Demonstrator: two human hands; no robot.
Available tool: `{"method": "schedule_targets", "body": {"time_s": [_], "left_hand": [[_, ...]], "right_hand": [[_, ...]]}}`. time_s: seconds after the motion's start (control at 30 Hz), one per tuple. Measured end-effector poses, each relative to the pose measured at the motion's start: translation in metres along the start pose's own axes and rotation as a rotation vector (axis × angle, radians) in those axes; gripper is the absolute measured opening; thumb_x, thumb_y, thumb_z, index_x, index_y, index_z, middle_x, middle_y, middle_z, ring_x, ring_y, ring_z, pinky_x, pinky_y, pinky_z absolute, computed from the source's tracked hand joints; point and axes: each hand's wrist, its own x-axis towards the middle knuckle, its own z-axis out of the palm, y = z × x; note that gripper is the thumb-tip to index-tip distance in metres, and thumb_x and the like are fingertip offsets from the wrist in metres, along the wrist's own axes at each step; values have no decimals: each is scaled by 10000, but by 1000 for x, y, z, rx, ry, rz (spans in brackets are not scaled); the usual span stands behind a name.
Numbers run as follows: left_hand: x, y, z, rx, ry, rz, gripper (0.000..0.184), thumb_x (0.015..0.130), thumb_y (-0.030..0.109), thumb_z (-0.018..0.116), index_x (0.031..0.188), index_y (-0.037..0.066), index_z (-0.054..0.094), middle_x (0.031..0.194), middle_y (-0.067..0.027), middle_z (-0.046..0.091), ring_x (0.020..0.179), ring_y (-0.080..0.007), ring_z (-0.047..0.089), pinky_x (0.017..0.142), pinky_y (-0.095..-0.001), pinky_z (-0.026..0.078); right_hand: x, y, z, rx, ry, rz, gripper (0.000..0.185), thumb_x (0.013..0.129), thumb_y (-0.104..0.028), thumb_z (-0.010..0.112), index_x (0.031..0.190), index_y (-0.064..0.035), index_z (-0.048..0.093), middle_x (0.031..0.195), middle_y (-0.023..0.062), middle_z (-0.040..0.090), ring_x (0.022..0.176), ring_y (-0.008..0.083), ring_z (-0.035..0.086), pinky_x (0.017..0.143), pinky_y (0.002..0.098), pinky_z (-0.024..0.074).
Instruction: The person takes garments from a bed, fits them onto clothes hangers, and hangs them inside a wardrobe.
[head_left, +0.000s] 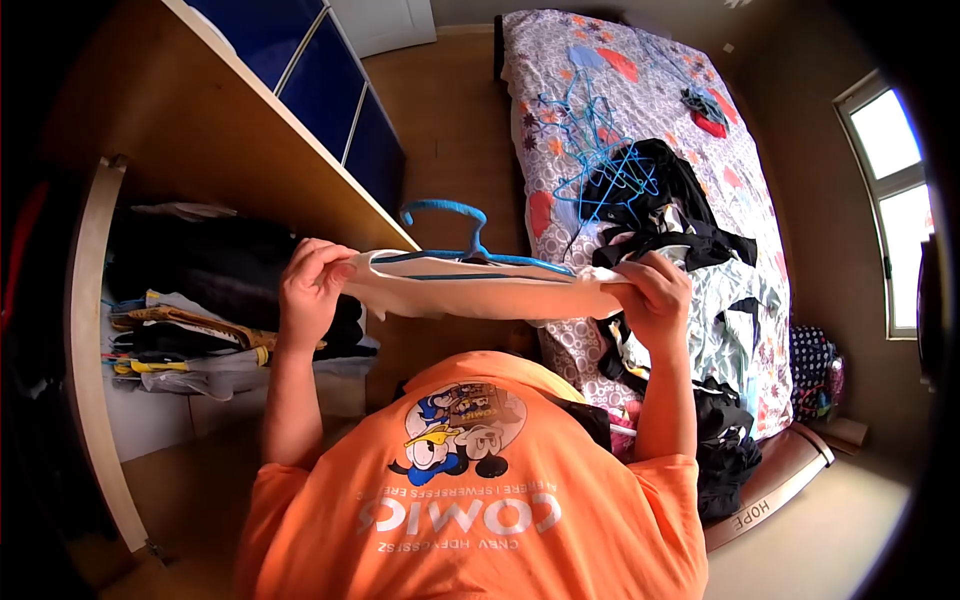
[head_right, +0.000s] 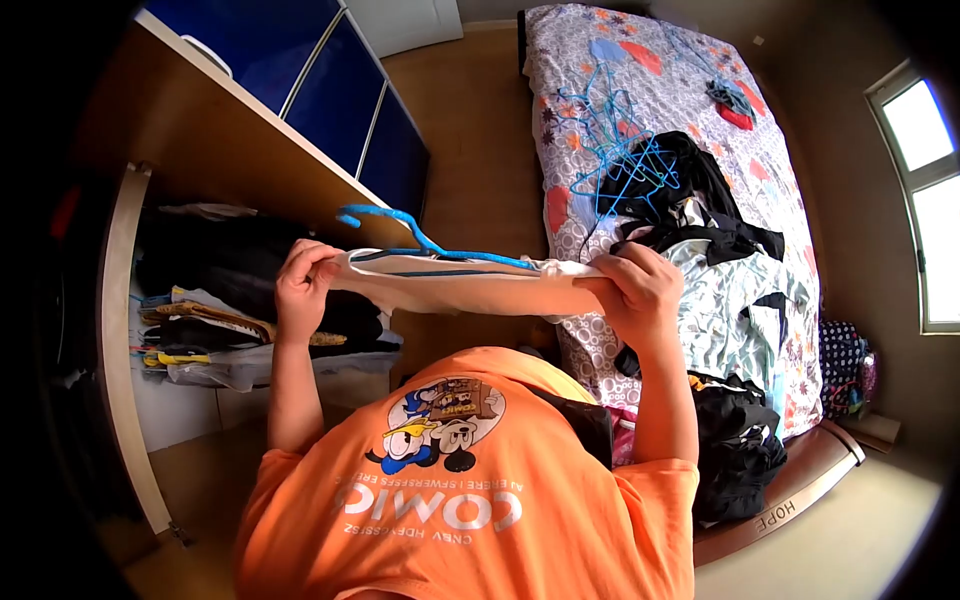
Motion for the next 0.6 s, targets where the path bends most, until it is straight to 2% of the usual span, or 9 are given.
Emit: {"method": "schedule_targets", "body": {"time_s": [0.1,0.27,0.33,0.37,0.43,0.6], "left_hand": [[1,3,-1,-94,0,-91,109,808,56,644,885,1,590,799,-59,555,749,-185,542,673,-264,445],[-3,-2,0,-110,-34,-159,97,820,61,632,870,-4,580,812,-61,545,755,-186,537,689,-261,438],[-2,0,0,-14,-41,-118,88,808,47,631,844,-8,572,810,-63,546,770,-198,533,698,-270,438],[-3,-1,0,-11,-34,-120,88,808,47,631,844,-8,572,810,-63,546,770,-198,533,698,-270,438],[-6,-6,-5,48,54,-66,92,794,50,634,826,-6,569,813,-65,548,779,-214,526,706,-284,435],[-14,-4,-15,85,80,-92,90,804,77,623,828,5,573,808,-66,548,783,-228,524,720,-299,427]], "right_hand": [[2,5,-1,39,-22,70,161,592,-116,732,722,-73,646,598,39,505,515,211,505,465,314,397],[3,9,4,77,-58,55,166,608,-93,731,743,-61,640,622,51,509,541,213,508,488,310,405],[1,14,7,197,-142,175,174,645,-67,714,795,-34,632,681,75,531,588,231,529,517,305,423],[2,13,7,201,-144,168,174,645,-67,714,795,-34,632,681,75,531,588,231,529,517,305,423],[4,9,7,405,-173,234,174,679,-40,688,835,-9,617,730,89,546,624,246,541,545,297,440],[14,18,3,285,-300,114,141,681,-19,683,802,4,614,711,93,543,619,238,541,552,289,440]]}}
